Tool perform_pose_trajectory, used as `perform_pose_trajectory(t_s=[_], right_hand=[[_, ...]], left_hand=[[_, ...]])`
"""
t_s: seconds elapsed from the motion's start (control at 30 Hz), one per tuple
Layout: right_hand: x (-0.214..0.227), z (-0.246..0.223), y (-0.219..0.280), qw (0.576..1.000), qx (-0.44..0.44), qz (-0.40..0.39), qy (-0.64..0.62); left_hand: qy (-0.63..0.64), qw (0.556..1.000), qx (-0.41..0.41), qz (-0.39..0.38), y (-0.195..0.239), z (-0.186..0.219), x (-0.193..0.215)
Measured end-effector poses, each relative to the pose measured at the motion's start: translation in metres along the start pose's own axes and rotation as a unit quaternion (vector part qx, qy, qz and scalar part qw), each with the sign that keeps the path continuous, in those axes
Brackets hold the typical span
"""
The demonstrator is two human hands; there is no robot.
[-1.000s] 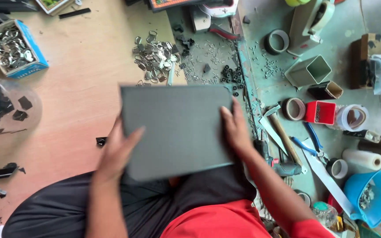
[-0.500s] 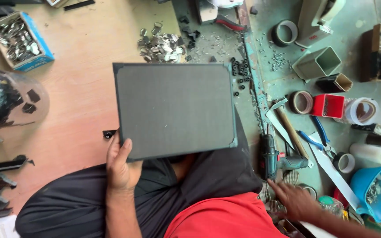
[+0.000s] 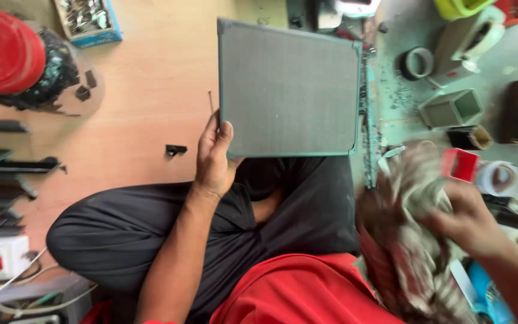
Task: The person sits on the floor with a framed picture board on their lap and attaches metal hanging brackets to its back. They position each bracket at the frame corners, drive screws with a cordless screwdriver, then set the finished frame onto a stack of completed frames.
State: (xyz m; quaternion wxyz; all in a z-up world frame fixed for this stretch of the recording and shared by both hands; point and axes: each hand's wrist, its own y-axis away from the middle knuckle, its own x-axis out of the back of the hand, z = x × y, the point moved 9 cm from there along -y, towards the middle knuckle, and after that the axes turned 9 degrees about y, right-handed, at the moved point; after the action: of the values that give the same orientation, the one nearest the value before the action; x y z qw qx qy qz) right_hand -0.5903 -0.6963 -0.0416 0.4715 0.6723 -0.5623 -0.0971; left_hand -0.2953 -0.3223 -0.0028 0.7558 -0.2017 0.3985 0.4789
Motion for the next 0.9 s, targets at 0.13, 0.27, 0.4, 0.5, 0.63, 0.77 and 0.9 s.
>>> perform_pose_trajectory(t_s=[0.13,0.27,0.4,0.5,0.63,0.77,0.9], right_hand=[[-0.044,-0.223,-0.078,0.935,0.161,0.199,-0.245],[-0.139,-0.373,-0.037,0.776,0.44,0.335,0.304],[-0.136,-0.376,-0.077,0.798,0.42,0.275,0.333],[-0.089,-0.39,-0.116,0.78,0.377,0.353,0.354],[0.001,-0.323,-0.175,0.827,0.211,0.386,0.349],[0.042,-0.227,-0.131,0.788,0.158,0.517,0.295],[-0.022,-0.14,-0.097,0.82,0.088,0.503,0.259]], left_hand=[[0.008,0.999,0.031,0.038,0.01,-0.026,0.006],[-0.015,0.997,0.026,0.071,0.025,-0.018,0.027],[-0.019,0.996,0.038,0.074,0.044,-0.026,0.036],[-0.098,0.985,0.088,0.112,0.04,-0.041,0.052],[-0.142,0.988,-0.022,0.05,0.034,-0.008,0.011],[-0.142,0.986,-0.05,0.066,0.029,-0.006,0.009],[-0.14,0.987,-0.048,0.056,0.023,-0.006,0.006]])
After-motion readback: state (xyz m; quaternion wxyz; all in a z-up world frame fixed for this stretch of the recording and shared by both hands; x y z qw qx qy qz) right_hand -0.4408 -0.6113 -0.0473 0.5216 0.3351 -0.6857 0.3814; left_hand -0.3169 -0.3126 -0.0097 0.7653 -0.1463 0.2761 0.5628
